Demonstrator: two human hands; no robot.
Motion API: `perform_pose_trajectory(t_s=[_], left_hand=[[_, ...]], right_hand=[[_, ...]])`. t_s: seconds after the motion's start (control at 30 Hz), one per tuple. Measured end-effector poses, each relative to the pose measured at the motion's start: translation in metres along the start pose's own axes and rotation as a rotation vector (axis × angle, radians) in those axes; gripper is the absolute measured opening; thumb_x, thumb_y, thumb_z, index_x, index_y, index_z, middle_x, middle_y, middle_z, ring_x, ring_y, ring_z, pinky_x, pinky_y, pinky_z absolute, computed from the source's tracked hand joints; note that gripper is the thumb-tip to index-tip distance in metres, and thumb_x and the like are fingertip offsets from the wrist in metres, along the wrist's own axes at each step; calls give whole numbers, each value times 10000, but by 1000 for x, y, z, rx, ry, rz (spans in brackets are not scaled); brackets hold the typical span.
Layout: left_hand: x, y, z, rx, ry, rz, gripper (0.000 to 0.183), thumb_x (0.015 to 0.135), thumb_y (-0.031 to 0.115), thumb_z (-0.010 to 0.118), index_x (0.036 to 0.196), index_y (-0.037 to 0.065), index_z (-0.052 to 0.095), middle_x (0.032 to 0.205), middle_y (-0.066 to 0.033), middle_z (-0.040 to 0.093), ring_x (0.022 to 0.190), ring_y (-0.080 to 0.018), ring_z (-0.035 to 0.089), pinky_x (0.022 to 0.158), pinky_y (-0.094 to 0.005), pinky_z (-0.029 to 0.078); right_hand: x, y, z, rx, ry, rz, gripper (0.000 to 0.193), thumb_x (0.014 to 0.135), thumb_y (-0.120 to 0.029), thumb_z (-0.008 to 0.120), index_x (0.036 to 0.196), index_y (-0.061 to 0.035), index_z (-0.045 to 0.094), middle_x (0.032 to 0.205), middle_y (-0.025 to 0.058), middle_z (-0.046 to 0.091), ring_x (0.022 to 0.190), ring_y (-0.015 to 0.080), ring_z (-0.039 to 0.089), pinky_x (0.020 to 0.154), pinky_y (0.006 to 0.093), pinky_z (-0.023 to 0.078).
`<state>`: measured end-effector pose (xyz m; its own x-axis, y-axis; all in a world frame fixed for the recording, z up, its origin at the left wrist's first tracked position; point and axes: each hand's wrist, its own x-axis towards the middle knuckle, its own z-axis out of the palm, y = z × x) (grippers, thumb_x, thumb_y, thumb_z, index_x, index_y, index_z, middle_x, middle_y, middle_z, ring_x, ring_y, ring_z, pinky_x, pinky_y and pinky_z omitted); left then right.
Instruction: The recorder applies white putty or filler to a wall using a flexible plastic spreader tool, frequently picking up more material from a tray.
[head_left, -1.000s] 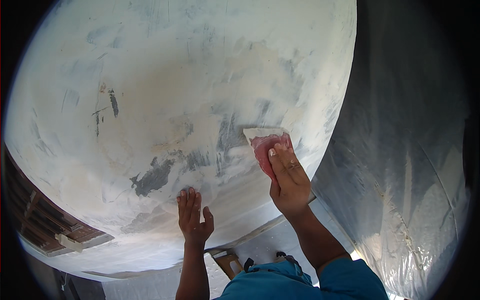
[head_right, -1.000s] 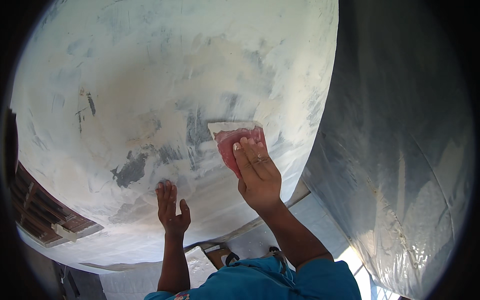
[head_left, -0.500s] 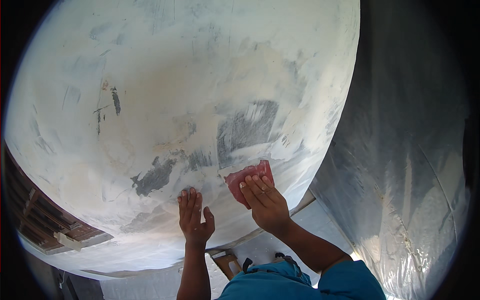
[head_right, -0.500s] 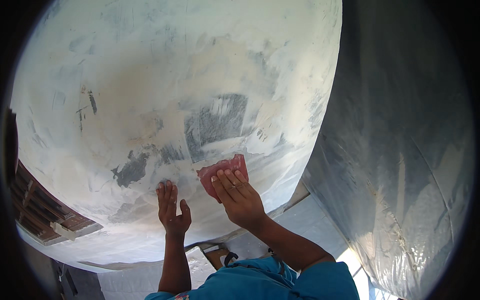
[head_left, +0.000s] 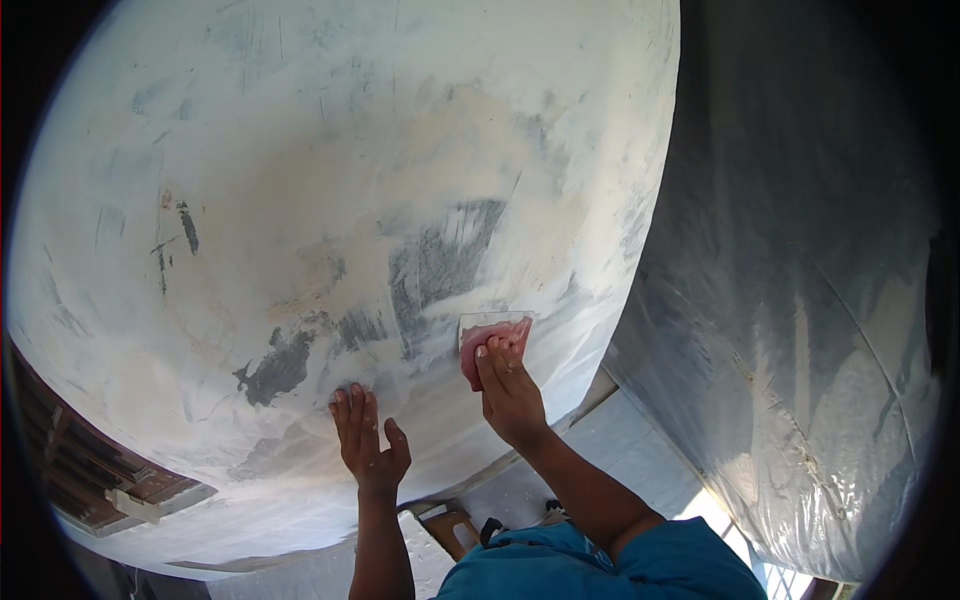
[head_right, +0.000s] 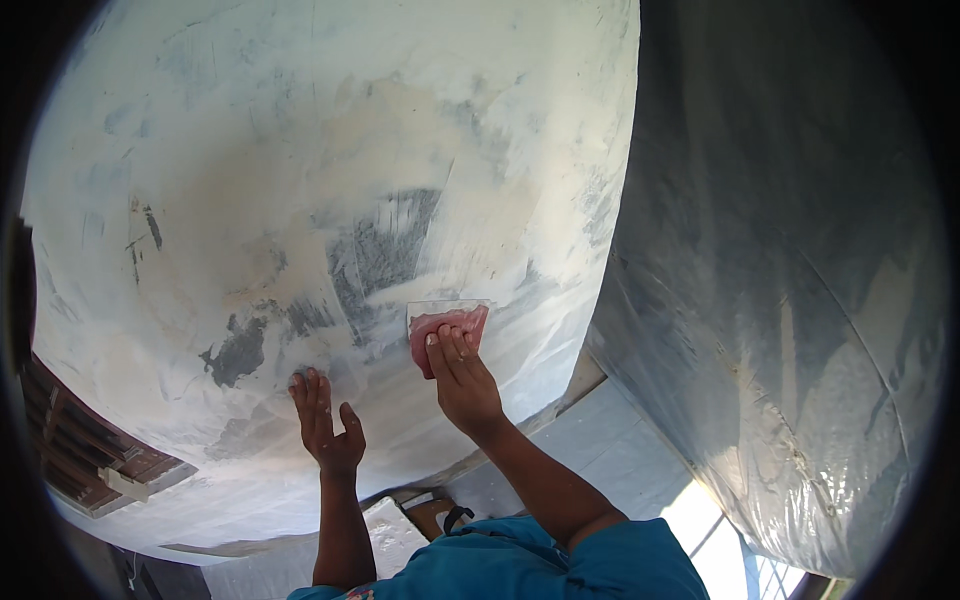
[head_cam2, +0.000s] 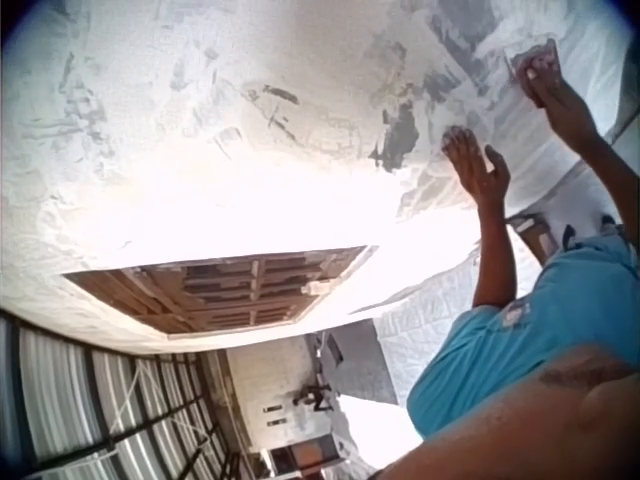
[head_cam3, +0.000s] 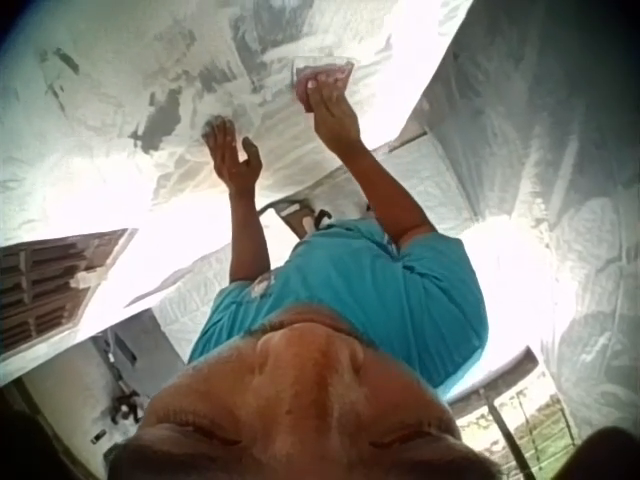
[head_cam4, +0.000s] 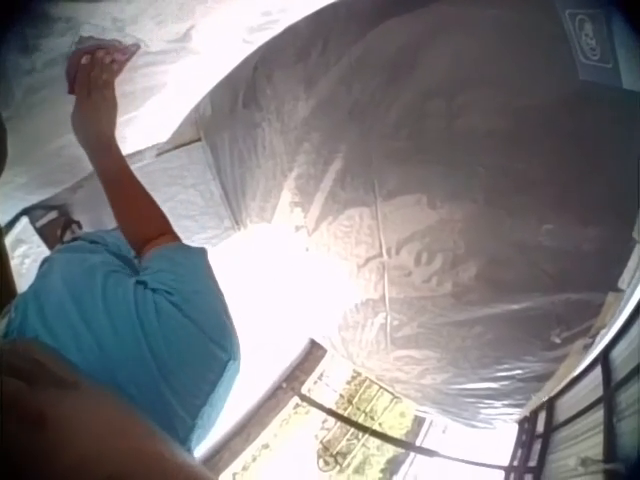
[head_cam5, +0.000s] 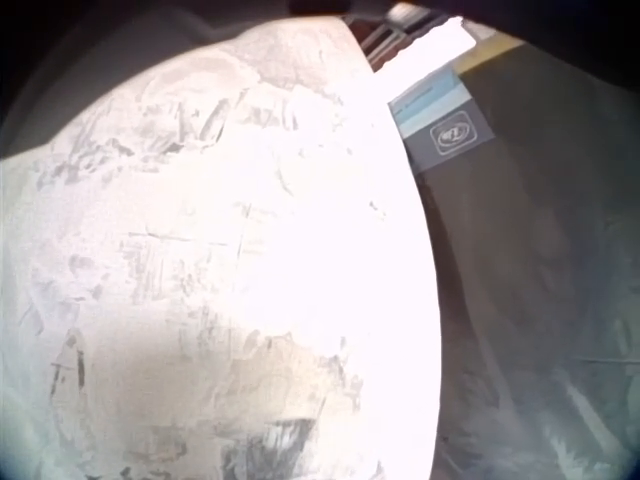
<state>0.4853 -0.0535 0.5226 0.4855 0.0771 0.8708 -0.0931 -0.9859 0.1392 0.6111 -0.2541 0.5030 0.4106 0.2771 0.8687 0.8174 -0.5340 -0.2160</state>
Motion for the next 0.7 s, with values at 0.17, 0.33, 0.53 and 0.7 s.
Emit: perform_pose_trajectory(t_s=[0.17, 0.33, 0.53, 0.7], left_hand=[[-5, -8, 0, 9, -10, 13, 477, 894, 58, 576, 1363, -25, 579, 1458, -227, 543, 1454, -419, 392, 1206, -577, 257], [-5, -5, 0, 29, -24, 16, 480, 908, 30, 561, 1383, -43, 557, 1478, -238, 518, 1459, -429, 377, 1202, -595, 251], [-3, -4, 5, 34, -9, 22, 454, 911, 64, 565, 1353, -38, 581, 1462, -244, 532, 1453, -430, 387, 1204, -583, 257], [-6, -9, 1, 53, -15, 33, 454, 917, 76, 565, 1355, -40, 579, 1461, -242, 533, 1454, -433, 383, 1206, -584, 253]], right_hand=[[7, 14, -53, 104, 55, 66, 434, 818, 104, 632, 1241, 22, 674, 1263, 214, 668, 1193, 370, 649, 1060, 463, 509], [76, 71, -72, -60, 268, 190, 555, 840, 110, 587, 1390, 45, 544, 1394, 251, 571, 1308, 395, 556, 1109, 438, 469], [1, 36, 11, -13, 94, 96, 473, 905, 35, 594, 1374, 71, 537, 1413, 279, 535, 1332, 411, 528, 1140, 488, 427], [-26, 30, -33, 160, 34, 127, 472, 872, 85, 606, 1339, 23, 601, 1312, 237, 632, 1248, 368, 614, 1105, 459, 470]])
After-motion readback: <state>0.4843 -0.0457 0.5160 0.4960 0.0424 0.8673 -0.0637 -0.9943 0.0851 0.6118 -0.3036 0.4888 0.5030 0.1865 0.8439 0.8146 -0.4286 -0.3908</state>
